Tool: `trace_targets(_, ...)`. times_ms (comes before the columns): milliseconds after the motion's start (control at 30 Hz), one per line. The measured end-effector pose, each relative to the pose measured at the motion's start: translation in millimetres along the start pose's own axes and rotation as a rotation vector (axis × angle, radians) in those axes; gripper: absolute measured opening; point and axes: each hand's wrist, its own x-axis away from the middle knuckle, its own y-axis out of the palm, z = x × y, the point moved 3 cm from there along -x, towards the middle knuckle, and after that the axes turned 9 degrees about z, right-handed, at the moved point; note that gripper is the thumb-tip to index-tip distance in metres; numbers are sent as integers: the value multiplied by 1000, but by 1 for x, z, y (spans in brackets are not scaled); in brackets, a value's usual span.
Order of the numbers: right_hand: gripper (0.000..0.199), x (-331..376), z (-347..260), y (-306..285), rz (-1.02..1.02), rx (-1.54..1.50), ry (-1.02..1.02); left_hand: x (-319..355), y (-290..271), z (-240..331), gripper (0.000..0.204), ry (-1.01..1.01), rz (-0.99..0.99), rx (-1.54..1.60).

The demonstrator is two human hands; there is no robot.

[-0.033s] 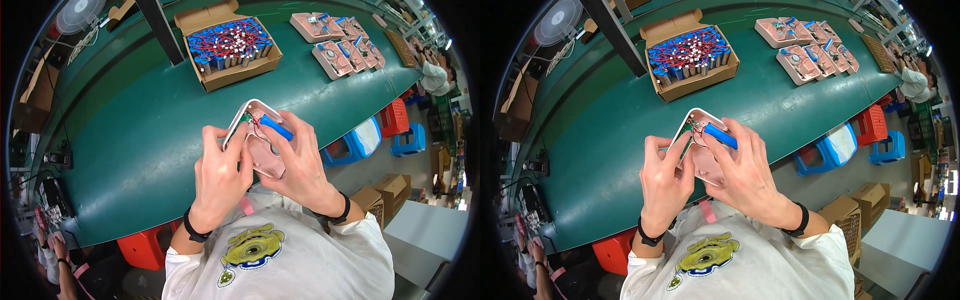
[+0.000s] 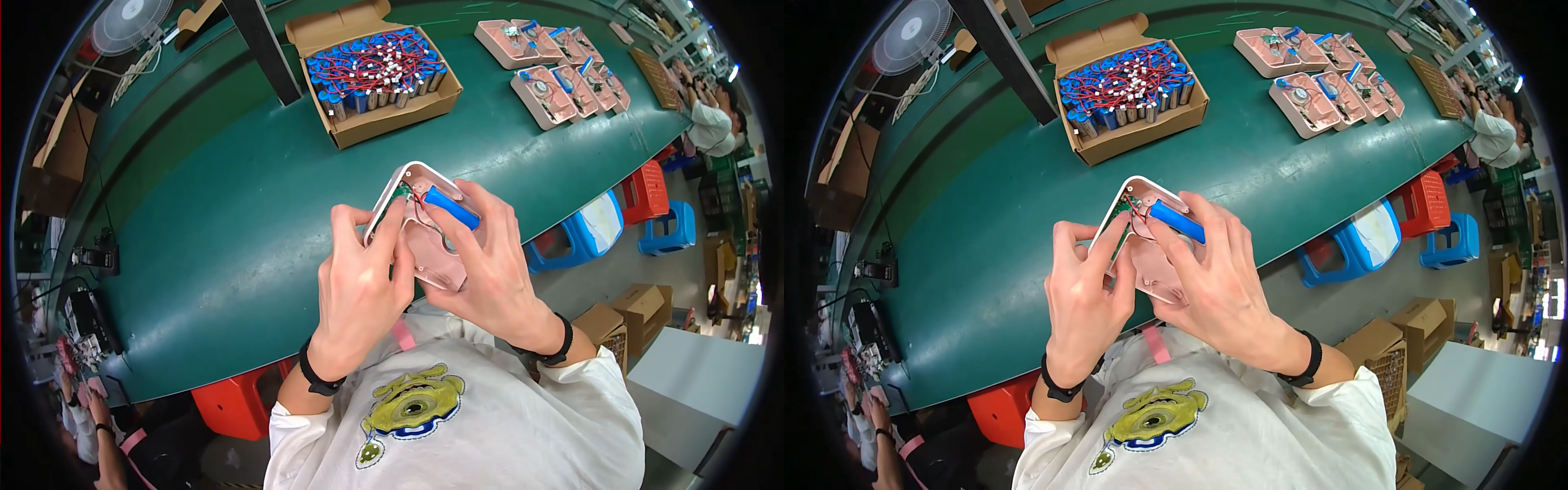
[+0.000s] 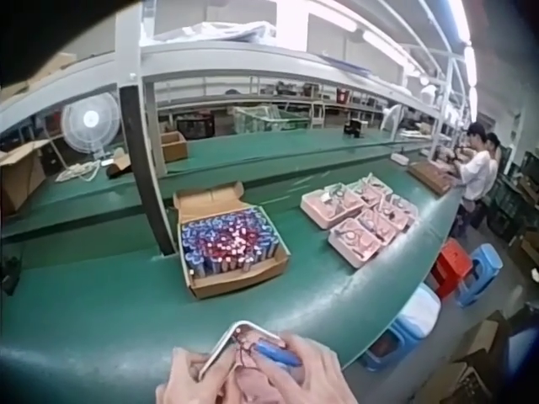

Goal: Assemble electronic components such as PCBs, wires, and batteries into plastic housings on a production line.

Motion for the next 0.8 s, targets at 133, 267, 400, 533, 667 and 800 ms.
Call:
trace_targets(133,93,3,-4,0,4,25,-45,3,-4,-1,51,18,-76,-32)
trace_targets(267,93,6,-6,-1,-10,41,-49,7,-6,0,56,11,-116,-47)
trace_targets(400,93,3,-6,-1,-46,40,-47,11,-2,-7,57,8,-120,-35)
trace_targets(533,92,-7,13,-4,-154,-53,15,11,-2,-11,58,-60,-123,68)
trace_targets(667,83,-53,52,-31,-186,-43,-12,22,-16,-14,57,3,-24,73)
trace_targets(800,69,-145,104,-51,-171,159,92,63,-13,-47,55,-68,-41,9)
